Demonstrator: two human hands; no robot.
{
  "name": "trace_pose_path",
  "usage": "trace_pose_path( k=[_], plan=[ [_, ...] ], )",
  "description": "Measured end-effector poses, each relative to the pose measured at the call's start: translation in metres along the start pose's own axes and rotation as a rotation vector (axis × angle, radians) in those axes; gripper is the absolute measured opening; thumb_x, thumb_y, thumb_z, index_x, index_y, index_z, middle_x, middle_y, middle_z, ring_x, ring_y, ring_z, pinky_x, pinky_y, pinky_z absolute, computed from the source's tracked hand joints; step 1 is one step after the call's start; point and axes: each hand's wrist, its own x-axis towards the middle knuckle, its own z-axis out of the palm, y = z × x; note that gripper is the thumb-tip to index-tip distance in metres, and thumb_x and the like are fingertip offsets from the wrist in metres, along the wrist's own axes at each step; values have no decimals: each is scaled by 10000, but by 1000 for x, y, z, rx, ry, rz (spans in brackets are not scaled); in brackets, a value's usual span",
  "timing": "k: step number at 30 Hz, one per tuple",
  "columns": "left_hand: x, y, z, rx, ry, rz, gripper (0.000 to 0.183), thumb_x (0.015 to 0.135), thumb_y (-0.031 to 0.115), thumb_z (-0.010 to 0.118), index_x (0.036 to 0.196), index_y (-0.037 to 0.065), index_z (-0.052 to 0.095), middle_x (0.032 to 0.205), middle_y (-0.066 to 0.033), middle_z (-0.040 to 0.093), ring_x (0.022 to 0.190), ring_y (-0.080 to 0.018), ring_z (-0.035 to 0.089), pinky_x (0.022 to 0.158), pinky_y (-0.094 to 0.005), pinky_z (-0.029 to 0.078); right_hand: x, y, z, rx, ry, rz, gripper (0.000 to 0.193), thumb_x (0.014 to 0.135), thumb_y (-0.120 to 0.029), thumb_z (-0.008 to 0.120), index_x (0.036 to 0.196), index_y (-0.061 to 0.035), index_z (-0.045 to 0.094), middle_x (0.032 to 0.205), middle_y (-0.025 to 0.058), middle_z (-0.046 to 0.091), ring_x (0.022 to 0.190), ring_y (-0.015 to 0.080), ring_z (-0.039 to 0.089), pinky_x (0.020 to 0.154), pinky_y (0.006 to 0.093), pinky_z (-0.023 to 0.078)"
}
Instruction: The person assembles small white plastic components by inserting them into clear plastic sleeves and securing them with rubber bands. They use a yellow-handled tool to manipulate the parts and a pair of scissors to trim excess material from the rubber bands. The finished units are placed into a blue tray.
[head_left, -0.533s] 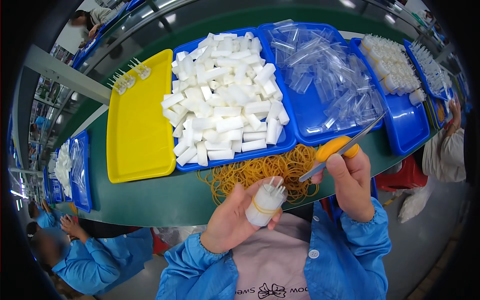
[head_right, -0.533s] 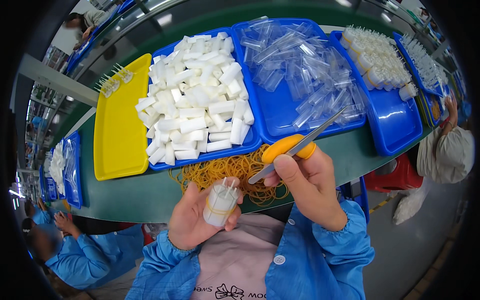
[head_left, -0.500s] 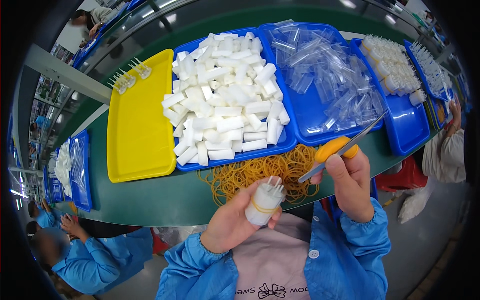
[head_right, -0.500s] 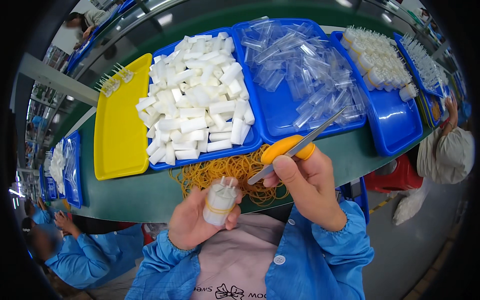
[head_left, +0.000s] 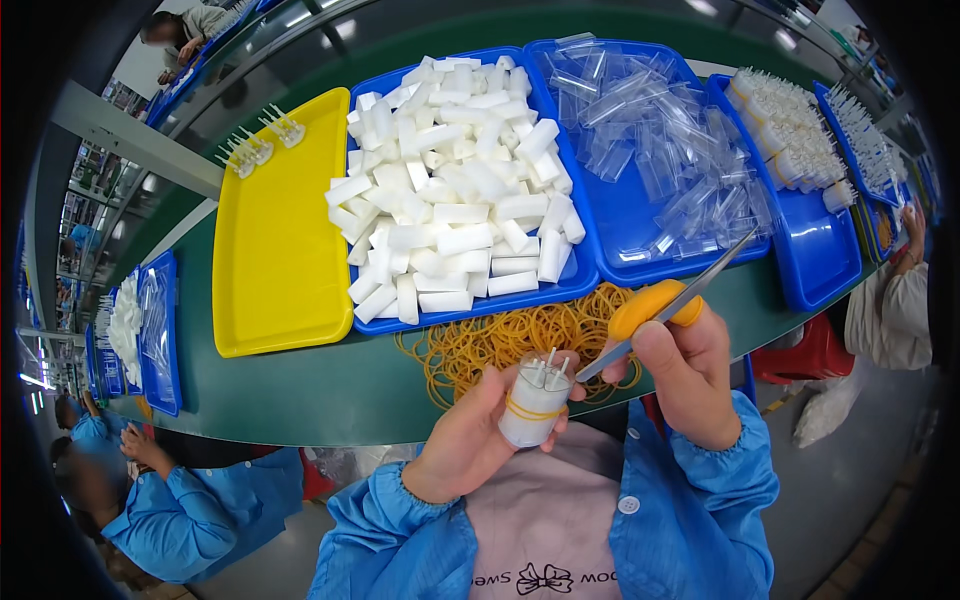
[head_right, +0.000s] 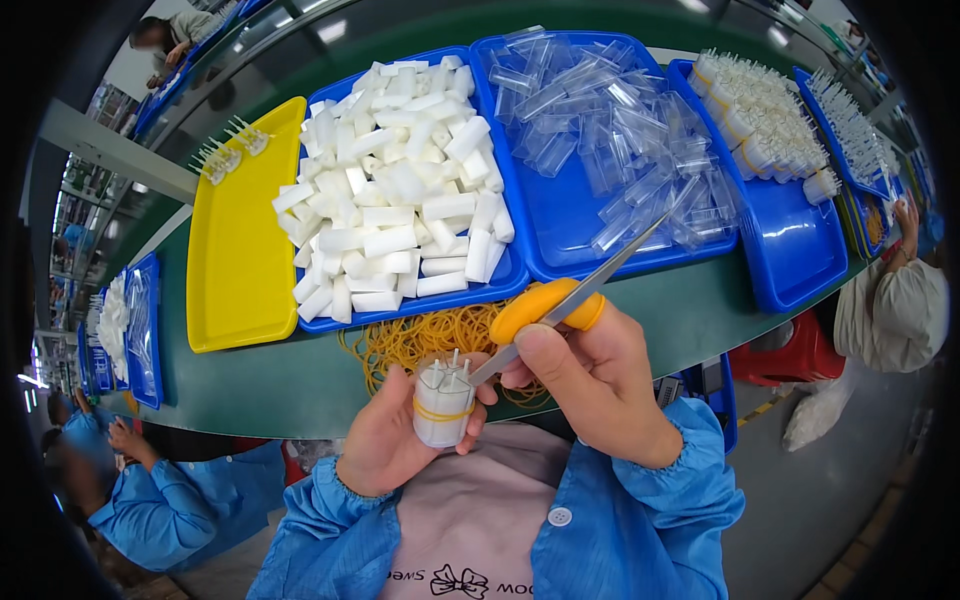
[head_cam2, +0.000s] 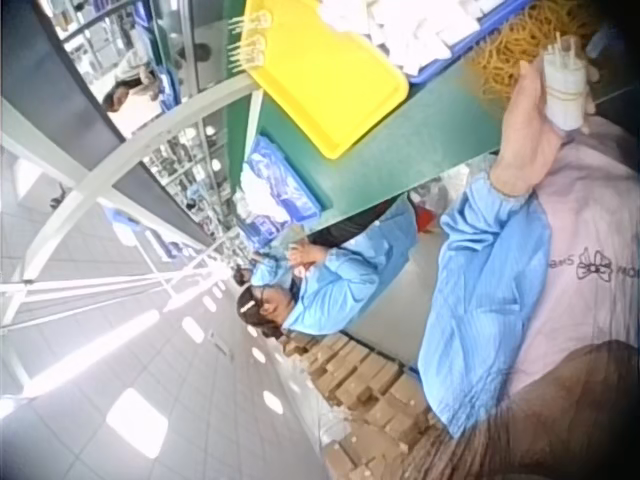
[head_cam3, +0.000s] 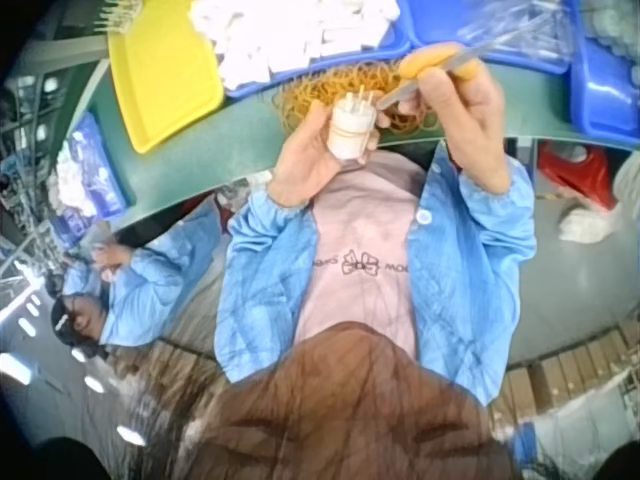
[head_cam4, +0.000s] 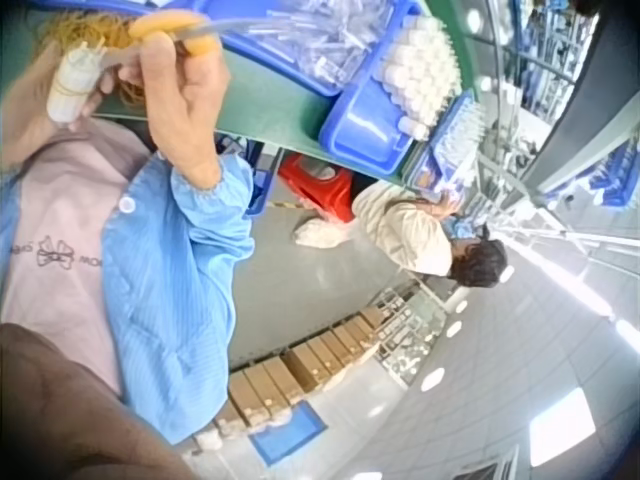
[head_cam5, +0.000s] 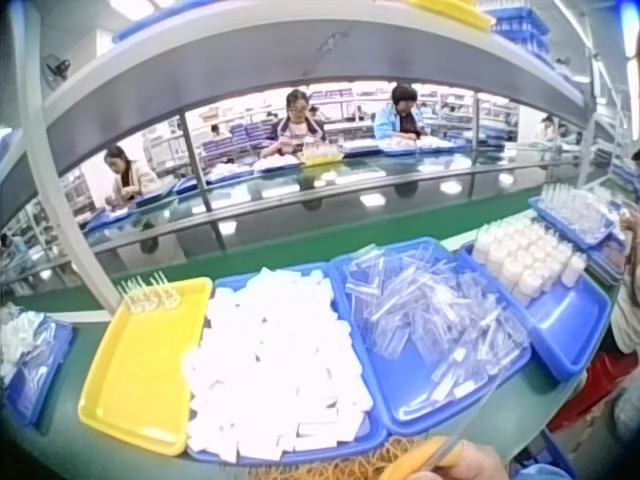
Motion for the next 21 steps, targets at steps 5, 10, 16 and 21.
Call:
trace_pose_path(
  k=[5, 10, 16, 21],
  plan=[
    [1, 0, 0, 140, 7, 28, 610, 966, 472, 355, 1363, 8, 345, 1150, -118, 538, 907, -152, 535, 765, -281, 454, 3, -1, 4, 14, 0, 23, 193, 946, -142, 506, 1057, 12, 540, 881, 58, 610, 740, 73, 563, 675, 208, 475],
    [-1, 1, -5, 61, 43, -7, 628, 973, 500, 247, 1343, 6, 360, 1056, -126, 554, 848, -179, 536, 720, -296, 446, -3, -8, -10, -113, 150, -90, 181, 935, -116, 502, 1025, 29, 561, 910, 86, 603, 789, 120, 588, 710, 239, 483],
    [0, 6, -5, 20, 22, 19, 677, 973, 521, 129, 1366, 15, 347, 1030, -95, 577, 811, -160, 524, 699, -279, 438, -20, -12, -74, -1248, 307, -229, 151, 804, 36, 562, 943, 39, 619, 969, 123, 563, 838, 252, 573, 728, 322, 455],
    [3, 8, -1, -20, -9, 24, 759, 938, 599, 114, 1384, 21, 323, 1037, -87, 563, 814, -164, 517, 698, -285, 431, -37, 18, -114, -1662, 352, -194, 226, 774, 39, 590, 999, 51, 593, 1022, 145, 539, 847, 304, 563, 750, 363, 455]
  ],
)
